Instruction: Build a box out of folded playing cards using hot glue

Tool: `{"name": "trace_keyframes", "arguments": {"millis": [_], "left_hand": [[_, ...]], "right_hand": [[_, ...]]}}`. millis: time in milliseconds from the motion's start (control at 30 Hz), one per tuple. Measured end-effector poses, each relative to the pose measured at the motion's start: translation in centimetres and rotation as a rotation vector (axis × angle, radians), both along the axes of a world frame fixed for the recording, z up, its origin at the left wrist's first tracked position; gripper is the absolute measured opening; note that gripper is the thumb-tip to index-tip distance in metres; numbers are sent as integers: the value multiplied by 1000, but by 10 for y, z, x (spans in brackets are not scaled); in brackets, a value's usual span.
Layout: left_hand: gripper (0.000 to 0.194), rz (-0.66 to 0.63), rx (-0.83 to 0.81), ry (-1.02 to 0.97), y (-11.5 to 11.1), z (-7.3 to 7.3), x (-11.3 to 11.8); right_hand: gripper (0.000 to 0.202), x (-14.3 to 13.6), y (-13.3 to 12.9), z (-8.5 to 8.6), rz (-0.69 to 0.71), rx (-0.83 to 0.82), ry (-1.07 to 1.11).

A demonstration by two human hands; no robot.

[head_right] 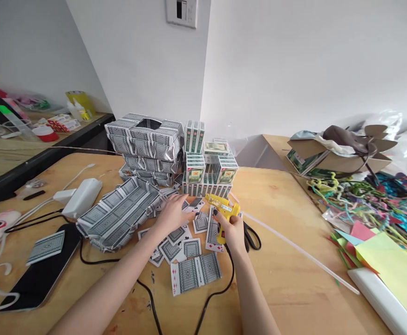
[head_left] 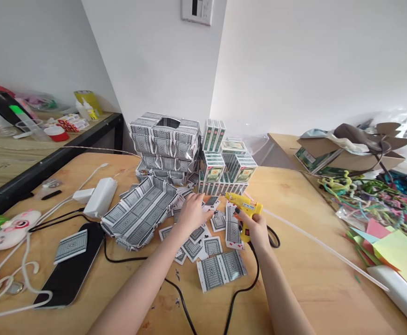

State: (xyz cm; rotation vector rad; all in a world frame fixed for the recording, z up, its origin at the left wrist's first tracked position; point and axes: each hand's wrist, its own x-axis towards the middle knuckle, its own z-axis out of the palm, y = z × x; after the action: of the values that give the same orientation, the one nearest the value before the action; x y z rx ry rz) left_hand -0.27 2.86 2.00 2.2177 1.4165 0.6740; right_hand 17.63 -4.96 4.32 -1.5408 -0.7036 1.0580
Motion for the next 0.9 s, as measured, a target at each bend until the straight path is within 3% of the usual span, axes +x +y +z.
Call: {"name": "trace_keyframes", "arguments": {"millis": [67,167,267,467,567,700,767,900], "left_hand": [[54,-20,15,15,4,1,9],[26,-50,41,47,10,3,13],[26,-13,33,23,9,7,5],[12,102,-58,-323,-5,6,-13],[16,130,-179,-598,-8,5,-11],[46,49,-370,-905,-9,12,-7],[52,-27,-420,-935,-11,17,-7],[38,-43,-499,-934,-10,18,-8]], "right_hand": [[40,-1,-1,-3,19,6,21],[43,0,-2,-8,2,17,31],[43,0,-2,-11,-53,24,16],[44,-6,-6,-9,-19,119,68],[39,-9,-7,-13,22,167,99],[35,-12,-7,-19,58,220,102],[35,-13,-6,-18,71,246,109],[34,-15,-5,-14,54,273,120]]}}
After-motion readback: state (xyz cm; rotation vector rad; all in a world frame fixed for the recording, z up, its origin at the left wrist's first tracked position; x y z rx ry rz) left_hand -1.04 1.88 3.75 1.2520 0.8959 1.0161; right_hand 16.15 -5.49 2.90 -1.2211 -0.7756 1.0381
